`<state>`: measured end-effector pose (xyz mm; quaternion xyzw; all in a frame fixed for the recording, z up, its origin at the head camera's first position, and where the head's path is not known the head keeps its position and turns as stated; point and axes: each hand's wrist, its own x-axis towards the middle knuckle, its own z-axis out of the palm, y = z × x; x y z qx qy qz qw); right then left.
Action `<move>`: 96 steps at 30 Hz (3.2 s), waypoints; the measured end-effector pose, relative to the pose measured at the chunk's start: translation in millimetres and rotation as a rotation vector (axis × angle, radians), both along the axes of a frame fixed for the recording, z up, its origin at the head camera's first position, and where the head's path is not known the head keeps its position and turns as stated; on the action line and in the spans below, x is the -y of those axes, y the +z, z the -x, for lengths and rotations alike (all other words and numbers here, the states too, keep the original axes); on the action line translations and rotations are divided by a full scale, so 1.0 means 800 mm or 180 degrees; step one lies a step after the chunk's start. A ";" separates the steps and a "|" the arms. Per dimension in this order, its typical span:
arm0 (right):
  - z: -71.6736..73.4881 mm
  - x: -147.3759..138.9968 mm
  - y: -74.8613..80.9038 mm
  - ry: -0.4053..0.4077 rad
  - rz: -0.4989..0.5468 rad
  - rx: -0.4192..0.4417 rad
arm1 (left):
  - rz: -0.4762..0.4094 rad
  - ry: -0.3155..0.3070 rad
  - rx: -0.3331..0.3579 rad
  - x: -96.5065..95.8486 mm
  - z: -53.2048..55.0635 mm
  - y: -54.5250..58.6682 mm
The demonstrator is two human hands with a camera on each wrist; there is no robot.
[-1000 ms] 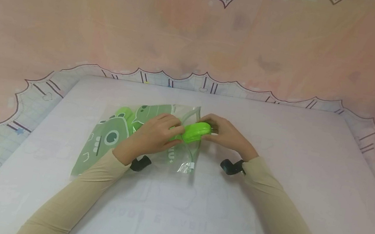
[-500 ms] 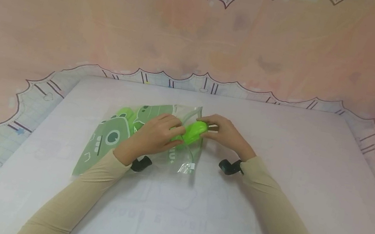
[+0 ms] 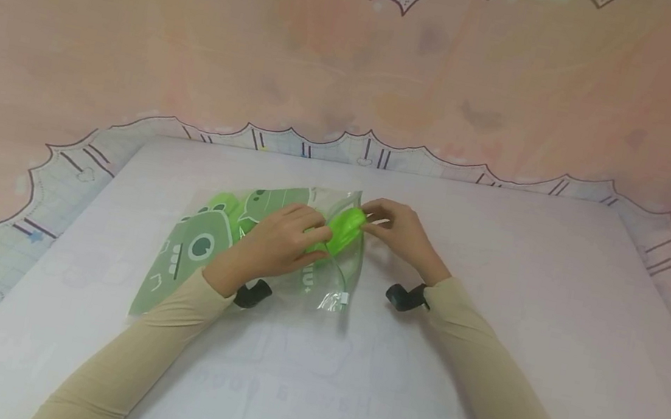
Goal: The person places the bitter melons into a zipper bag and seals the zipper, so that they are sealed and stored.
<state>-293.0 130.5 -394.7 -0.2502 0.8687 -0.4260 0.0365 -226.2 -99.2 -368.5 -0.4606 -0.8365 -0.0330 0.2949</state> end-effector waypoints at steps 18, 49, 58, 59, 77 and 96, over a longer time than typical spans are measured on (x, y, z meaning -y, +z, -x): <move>-0.003 0.012 -0.003 0.0094 0.0277 0.0153 | 0.0023 0.0013 -0.0042 -0.002 0.000 -0.002; -0.031 -0.029 0.009 0.0256 0.0059 -0.0241 | 0.0272 -0.0132 0.0282 -0.007 -0.006 -0.008; -0.050 -0.028 0.011 0.0430 -0.0237 -0.1104 | 0.0270 -0.0166 0.0226 -0.009 -0.007 -0.014; -0.050 -0.027 0.012 0.0468 -0.0255 -0.1222 | 0.0264 -0.0170 0.0223 -0.009 -0.008 -0.014; -0.019 0.004 0.020 0.1101 -0.1221 -0.3782 | 0.0436 -0.0134 0.0232 -0.013 -0.013 -0.010; -0.020 0.000 0.013 0.1338 -0.1408 -0.3989 | 0.0963 -0.0329 0.0260 -0.021 -0.050 -0.008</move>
